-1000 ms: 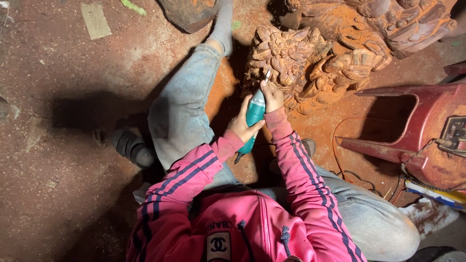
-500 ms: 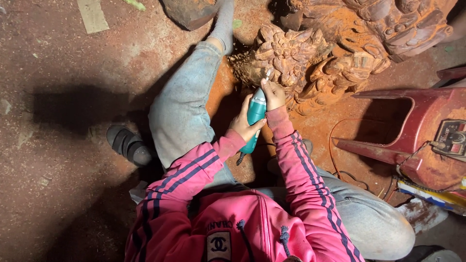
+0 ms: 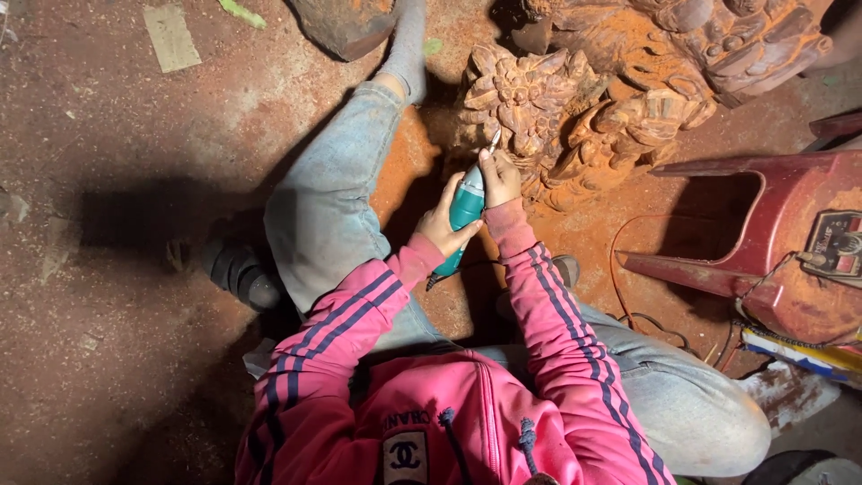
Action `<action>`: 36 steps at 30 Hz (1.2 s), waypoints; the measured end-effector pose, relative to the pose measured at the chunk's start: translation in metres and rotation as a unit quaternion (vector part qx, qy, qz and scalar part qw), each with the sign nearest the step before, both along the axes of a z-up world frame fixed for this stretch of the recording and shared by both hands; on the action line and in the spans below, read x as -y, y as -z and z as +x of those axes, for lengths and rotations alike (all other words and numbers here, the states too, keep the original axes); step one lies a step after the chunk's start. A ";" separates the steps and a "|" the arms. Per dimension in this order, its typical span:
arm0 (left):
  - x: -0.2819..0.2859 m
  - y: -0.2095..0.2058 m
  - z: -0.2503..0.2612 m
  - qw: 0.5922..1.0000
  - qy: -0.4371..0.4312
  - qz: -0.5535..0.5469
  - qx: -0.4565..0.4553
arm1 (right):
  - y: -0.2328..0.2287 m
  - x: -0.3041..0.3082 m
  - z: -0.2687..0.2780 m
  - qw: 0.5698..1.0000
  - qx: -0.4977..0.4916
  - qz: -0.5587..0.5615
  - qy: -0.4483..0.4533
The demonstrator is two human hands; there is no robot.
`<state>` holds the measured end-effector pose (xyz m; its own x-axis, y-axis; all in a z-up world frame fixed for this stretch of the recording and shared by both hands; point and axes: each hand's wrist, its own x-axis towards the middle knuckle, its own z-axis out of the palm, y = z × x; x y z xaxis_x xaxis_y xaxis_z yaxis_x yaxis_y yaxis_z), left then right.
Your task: The person uses a handheld rotary carving tool to shape a wooden object with floral relief patterns. The person holds the tool with both hands and moves it along the surface to remove material and refine the carved details.
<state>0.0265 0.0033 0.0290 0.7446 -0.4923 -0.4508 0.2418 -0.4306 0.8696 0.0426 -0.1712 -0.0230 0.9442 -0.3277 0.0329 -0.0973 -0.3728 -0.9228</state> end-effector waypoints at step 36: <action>-0.047 0.002 0.090 0.939 0.260 0.219 0.054 | -0.039 -0.047 0.005 0.995 -0.015 0.062 0.081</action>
<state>0.1161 0.0506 0.0273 0.5078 -0.5864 -0.6311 -0.1787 -0.7883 0.5887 0.0473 -0.1238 0.0165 0.8790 -0.4748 -0.0436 -0.1740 -0.2343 -0.9565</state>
